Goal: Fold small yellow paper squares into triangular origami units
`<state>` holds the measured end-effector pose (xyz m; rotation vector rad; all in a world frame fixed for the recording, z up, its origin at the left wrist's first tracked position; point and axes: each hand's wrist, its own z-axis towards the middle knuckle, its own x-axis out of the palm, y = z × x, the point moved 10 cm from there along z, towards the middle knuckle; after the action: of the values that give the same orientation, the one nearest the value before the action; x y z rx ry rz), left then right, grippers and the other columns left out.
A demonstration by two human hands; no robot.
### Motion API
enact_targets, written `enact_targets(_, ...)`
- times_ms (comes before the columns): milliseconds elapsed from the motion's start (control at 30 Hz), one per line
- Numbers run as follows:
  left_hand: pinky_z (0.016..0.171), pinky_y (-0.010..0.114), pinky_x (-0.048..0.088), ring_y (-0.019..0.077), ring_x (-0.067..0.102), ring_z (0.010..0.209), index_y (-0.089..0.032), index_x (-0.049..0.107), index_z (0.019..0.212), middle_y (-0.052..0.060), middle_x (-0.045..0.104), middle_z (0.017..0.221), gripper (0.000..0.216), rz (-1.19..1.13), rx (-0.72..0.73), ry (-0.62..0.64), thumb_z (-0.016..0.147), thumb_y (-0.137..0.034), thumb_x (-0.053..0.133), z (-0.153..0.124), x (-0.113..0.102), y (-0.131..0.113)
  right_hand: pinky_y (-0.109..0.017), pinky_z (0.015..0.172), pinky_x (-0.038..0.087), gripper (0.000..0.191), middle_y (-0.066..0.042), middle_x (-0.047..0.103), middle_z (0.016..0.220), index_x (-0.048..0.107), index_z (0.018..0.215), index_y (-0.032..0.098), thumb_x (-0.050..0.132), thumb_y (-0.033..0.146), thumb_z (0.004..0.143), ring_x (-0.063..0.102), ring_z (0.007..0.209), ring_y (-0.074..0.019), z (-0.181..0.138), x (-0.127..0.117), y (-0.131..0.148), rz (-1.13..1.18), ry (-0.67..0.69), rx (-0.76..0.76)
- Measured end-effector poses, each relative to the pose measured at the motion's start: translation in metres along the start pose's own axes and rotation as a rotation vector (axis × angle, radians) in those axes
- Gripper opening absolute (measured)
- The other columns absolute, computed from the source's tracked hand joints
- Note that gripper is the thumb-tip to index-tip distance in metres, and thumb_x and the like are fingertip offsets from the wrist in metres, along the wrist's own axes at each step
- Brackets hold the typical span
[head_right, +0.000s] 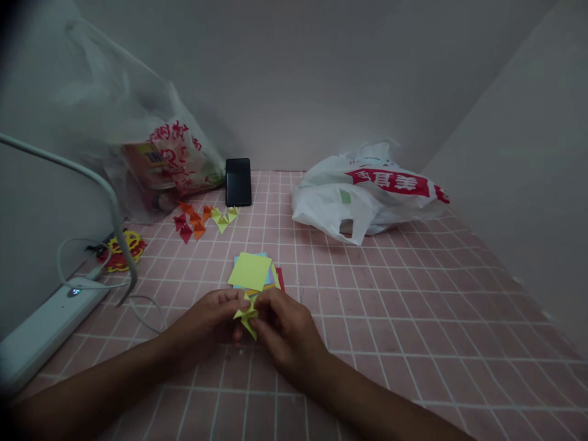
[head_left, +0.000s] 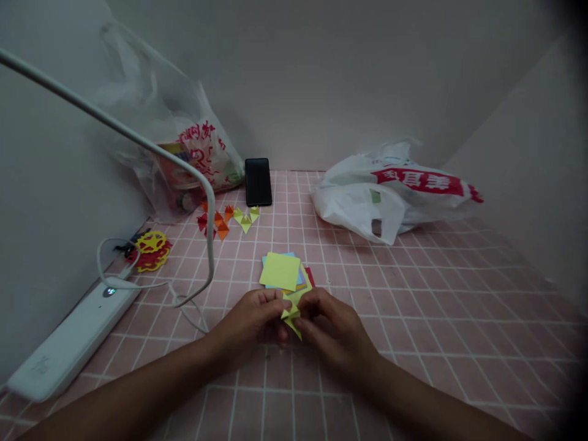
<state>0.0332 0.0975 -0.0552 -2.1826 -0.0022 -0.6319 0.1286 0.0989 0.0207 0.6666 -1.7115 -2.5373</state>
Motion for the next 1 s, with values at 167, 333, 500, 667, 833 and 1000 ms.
enact_targets(167, 0.051, 0.02, 0.04, 0.0074, 0.051, 0.047, -0.015, 0.057, 0.072, -0.002, 0.058, 0.055, 0.032, 0.058, 0.012, -0.022, 0.076, -0.044, 0.071, -0.002, -0.001, -0.003, -0.027, 0.069, 0.045, 0.012, 0.0, 0.063, 0.08, 0.061, 0.084, 0.02, 0.057, 0.009, 0.087, 0.059, 0.075, -0.0136, 0.002, 0.001, 0.0, 0.002, 0.021, -0.007)
enact_targets(333, 0.064, 0.026, 0.047, 0.0141, 0.063, 0.064, -0.019, 0.058, 0.103, 0.0, 0.065, 0.074, 0.035, 0.09, 0.15, -0.016, 0.081, -0.046, 0.066, -0.005, 0.002, -0.02, -0.025, 0.061, 0.044, 0.01, 0.001, 0.06, 0.074, 0.059, 0.079, 0.02, 0.058, 0.015, 0.087, 0.057, 0.069, -0.0136, 0.0, -0.009, -0.018, 0.07, -0.082, 0.156)
enact_targets(500, 0.072, 0.027, 0.045, 0.0144, 0.059, 0.074, -0.017, 0.062, 0.089, 0.001, 0.064, 0.08, 0.026, 0.172, 0.265, -0.013, 0.072, -0.031, 0.076, -0.005, 0.002, -0.028, -0.025, 0.059, 0.043, 0.008, 0.0, 0.059, 0.074, 0.059, 0.079, 0.019, 0.06, 0.02, 0.087, 0.056, 0.068, -0.0136, -0.002, -0.012, -0.023, 0.071, -0.122, 0.187)
enact_targets(667, 0.067, 0.025, 0.042, 0.0135, 0.053, 0.07, -0.016, 0.063, 0.081, 0.001, 0.06, 0.075, 0.017, 0.252, 0.343, -0.093, 0.074, -0.028, 0.072, -0.007, -0.004, -0.034, -0.025, 0.06, 0.043, 0.008, 0.0, 0.058, 0.074, 0.059, 0.079, 0.019, 0.059, 0.017, 0.086, 0.055, 0.068, -0.0134, 0.0, -0.008, -0.014, 0.044, -0.092, 0.118)
enact_targets(833, 0.066, 0.025, 0.041, 0.0145, 0.053, 0.07, -0.016, 0.062, 0.079, 0.001, 0.06, 0.073, 0.015, 0.336, 0.375, -0.115, 0.074, -0.027, 0.071, -0.011, -0.003, -0.036, -0.023, 0.056, 0.044, 0.006, 0.001, 0.059, 0.072, 0.059, 0.08, 0.019, 0.061, 0.019, 0.086, 0.055, 0.063, -0.0126, -0.004, -0.002, -0.027, 0.126, -0.069, 0.218)
enact_targets(1000, 0.065, 0.025, 0.041, 0.0136, 0.053, 0.067, -0.016, 0.063, 0.075, 0.0, 0.06, 0.07, 0.014, 0.342, 0.371, -0.138, 0.073, -0.027, 0.072, -0.011, -0.005, -0.036, -0.022, 0.052, 0.042, 0.011, 0.002, 0.058, 0.069, 0.056, 0.076, 0.019, 0.062, 0.022, 0.085, 0.053, 0.059, -0.0113, -0.005, 0.001, -0.034, 0.253, -0.073, 0.291)
